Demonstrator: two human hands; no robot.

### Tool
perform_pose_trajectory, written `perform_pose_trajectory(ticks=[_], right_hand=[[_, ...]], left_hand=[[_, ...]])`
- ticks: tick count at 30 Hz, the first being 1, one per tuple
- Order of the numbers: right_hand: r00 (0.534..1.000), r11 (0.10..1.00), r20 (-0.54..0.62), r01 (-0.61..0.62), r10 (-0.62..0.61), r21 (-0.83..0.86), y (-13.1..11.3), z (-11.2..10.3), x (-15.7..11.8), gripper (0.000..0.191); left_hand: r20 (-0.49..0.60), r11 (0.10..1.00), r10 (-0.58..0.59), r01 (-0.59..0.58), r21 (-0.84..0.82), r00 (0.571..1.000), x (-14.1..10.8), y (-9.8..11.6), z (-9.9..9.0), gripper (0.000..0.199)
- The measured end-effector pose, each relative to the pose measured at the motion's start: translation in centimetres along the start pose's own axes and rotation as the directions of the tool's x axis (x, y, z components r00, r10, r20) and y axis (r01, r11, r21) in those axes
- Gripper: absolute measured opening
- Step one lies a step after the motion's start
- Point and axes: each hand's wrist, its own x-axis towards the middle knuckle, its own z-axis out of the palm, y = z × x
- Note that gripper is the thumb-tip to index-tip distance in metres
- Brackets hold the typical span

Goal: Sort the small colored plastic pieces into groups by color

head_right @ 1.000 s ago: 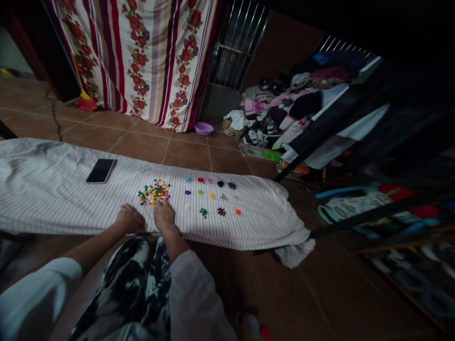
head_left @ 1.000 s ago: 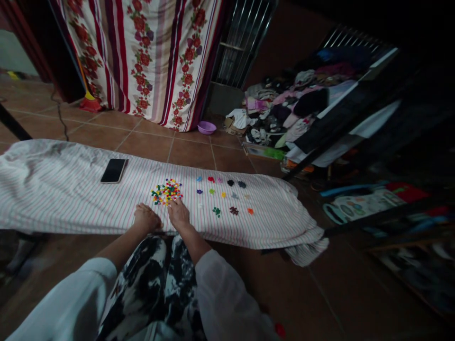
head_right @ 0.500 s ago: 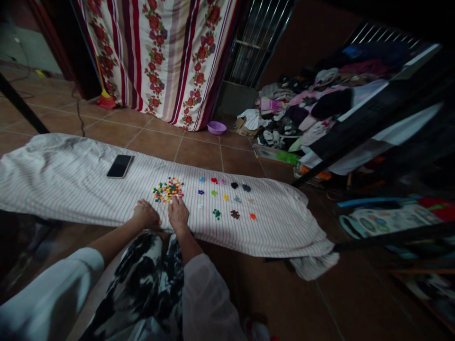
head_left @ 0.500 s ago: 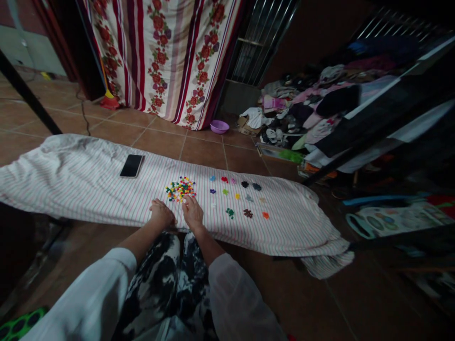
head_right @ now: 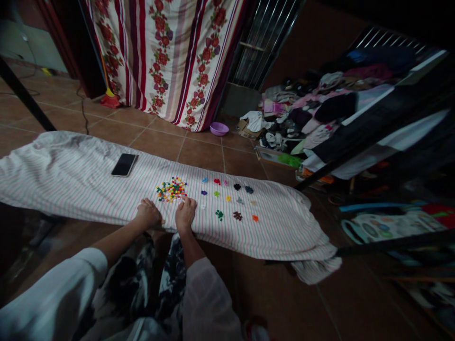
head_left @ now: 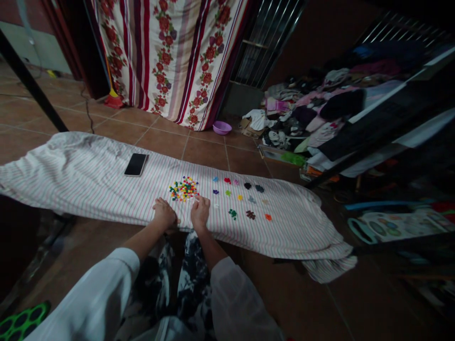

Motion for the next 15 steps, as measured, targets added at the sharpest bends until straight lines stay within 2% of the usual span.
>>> perform_pose_trajectory(ticks=[4, 8, 15], right_hand=[[0.999, 0.999, -0.017, -0.045, 0.045, -0.004, 0.4, -0.1, 1.0, 0.027], [0.995, 0.997, 0.103, -0.003, 0.012, -0.081, 0.1, -0.5, 1.6, 0.034], [0.961, 0.965, 0.258, -0.027, 0.096, -0.260, -1.2, -1.3, 2.6, 0.034]], left_hand=[[-0.001, 0.999, 0.013, -0.013, 0.031, 1.000, 0.0, -0.2, 0.4, 0.088], [-0.028, 0.999, 0.010, -0.008, 0.051, 1.000, -0.1, -0.2, 0.8, 0.089], [-0.036, 0.997, 0.012, -0.010, 0.071, 0.999, 0.0, -0.2, 1.1, 0.089]])
